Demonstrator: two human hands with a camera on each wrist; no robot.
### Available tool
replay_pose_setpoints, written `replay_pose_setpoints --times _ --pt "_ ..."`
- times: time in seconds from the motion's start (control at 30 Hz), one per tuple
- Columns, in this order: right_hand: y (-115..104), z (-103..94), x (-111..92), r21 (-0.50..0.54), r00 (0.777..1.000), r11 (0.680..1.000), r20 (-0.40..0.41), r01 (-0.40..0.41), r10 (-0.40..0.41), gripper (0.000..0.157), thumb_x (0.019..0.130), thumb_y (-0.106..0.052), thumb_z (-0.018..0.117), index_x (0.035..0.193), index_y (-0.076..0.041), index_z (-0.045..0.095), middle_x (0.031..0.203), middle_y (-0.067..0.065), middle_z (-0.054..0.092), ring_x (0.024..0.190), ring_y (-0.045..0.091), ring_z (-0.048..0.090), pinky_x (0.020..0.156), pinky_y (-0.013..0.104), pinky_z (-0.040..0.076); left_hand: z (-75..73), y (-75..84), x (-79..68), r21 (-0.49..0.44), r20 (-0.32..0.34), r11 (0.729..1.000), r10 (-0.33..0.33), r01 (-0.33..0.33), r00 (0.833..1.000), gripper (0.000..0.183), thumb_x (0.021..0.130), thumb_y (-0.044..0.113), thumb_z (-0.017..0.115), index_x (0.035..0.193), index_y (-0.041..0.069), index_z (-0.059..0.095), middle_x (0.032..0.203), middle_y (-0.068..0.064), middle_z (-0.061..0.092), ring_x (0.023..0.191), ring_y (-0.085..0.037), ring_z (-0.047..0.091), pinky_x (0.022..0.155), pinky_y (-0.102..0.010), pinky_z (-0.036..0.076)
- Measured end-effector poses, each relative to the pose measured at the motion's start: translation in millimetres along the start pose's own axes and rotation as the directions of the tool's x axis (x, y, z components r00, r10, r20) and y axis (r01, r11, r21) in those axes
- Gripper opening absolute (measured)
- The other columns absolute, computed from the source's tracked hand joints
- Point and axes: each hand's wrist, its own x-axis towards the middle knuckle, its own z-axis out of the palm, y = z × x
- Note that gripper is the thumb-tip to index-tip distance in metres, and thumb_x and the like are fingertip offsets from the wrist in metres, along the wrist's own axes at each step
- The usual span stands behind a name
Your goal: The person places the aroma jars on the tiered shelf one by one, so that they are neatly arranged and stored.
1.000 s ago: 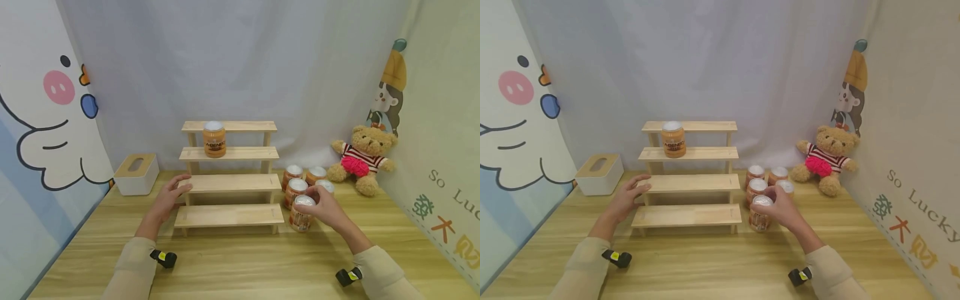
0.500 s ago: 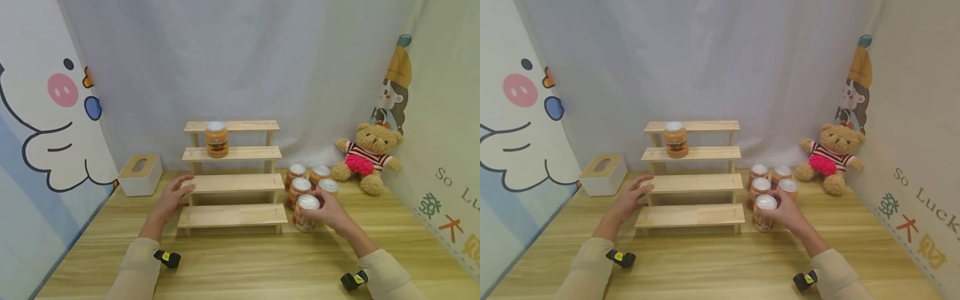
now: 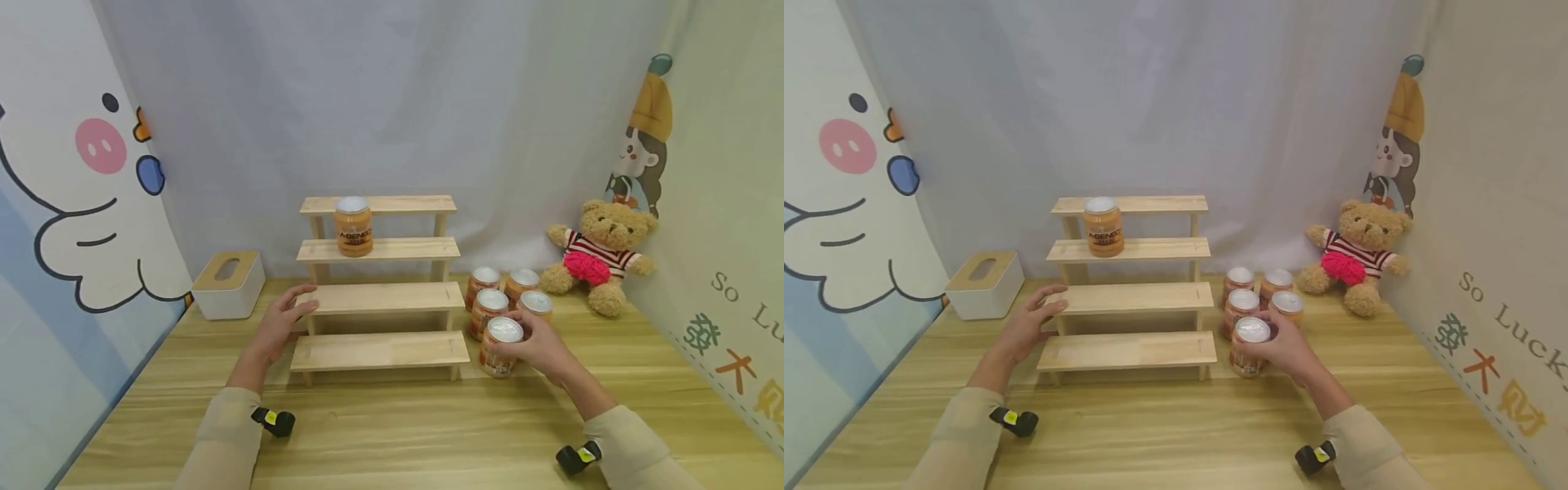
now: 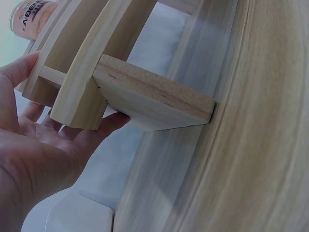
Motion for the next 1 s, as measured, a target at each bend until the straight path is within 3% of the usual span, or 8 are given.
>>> replay_pose_setpoints --times 0.17,0.33,0.53,0.8,1.0 --pt "-9.6 -6.6 -4.4 -0.008 1.0 1.0 0.009 -0.021 0.021 0.054 0.085 -0.01 0.081 0.128 0.007 0.052 0.128 0.03 0.054 0.101 0.023 0.06 0.077 0.034 0.055 1.2 0.0 0.3 0.001 0.004 1.0 -0.001 0.001 1.0 0.055 0.102 0.034 0.06 0.149 0.009 0.043 0.167 -0.009 0.007 0.152 -0.031 -0.001 0.1 -0.069 0.036" --pt "-26.5 -15.7 -6.3 -0.008 1.0 1.0 -0.001 -0.022 0.022 0.055 0.087 -0.009 0.078 0.131 0.008 0.049 0.116 0.023 0.059 0.096 0.017 0.062 0.074 0.037 0.057 1.2 0.3 1.3 -0.001 0.003 1.0 0.007 -0.007 1.0 0.056 0.102 0.035 0.06 0.148 0.009 0.043 0.167 -0.009 0.007 0.152 -0.032 0.0 0.1 -0.07 0.035" --pt "-47.0 -20.6 -4.0 0.013 0.999 1.0 -0.032 0.008 -0.007 0.058 0.087 -0.007 0.077 0.135 0.005 0.048 0.118 0.02 0.058 0.095 0.013 0.063 0.072 0.038 0.057 0.0 -0.7 1.8 -0.004 0.0 1.0 0.015 -0.015 1.0 0.054 0.102 0.033 0.06 0.147 0.008 0.043 0.167 -0.01 0.007 0.152 -0.032 0.001 0.099 -0.071 0.035" --pt "-76.5 -21.3 15.3 0.015 1.0 1.0 -0.02 0.009 -0.009 0.065 0.09 -0.012 0.076 0.145 0.001 0.042 0.13 0.022 0.052 0.104 0.016 0.059 0.077 0.037 0.056 -1.0 -1.2 1.6 -0.007 0.0 1.0 0.011 -0.011 1.0 0.055 0.102 0.034 0.06 0.147 0.008 0.043 0.167 -0.01 0.005 0.152 -0.033 0.002 0.099 -0.069 0.037" --pt "-99.8 -18.0 34.3 -0.006 1.0 1.0 -0.018 0.01 -0.01 0.064 0.091 -0.017 0.075 0.145 -0.002 0.044 0.128 0.021 0.053 0.101 0.023 0.058 0.072 0.035 0.054 0.0 -0.1 2.2 -0.011 0.001 1.0 0.018 -0.018 1.0 0.054 0.102 0.033 0.06 0.147 0.007 0.044 0.167 -0.01 0.007 0.152 -0.032 0.0 0.099 -0.069 0.037"
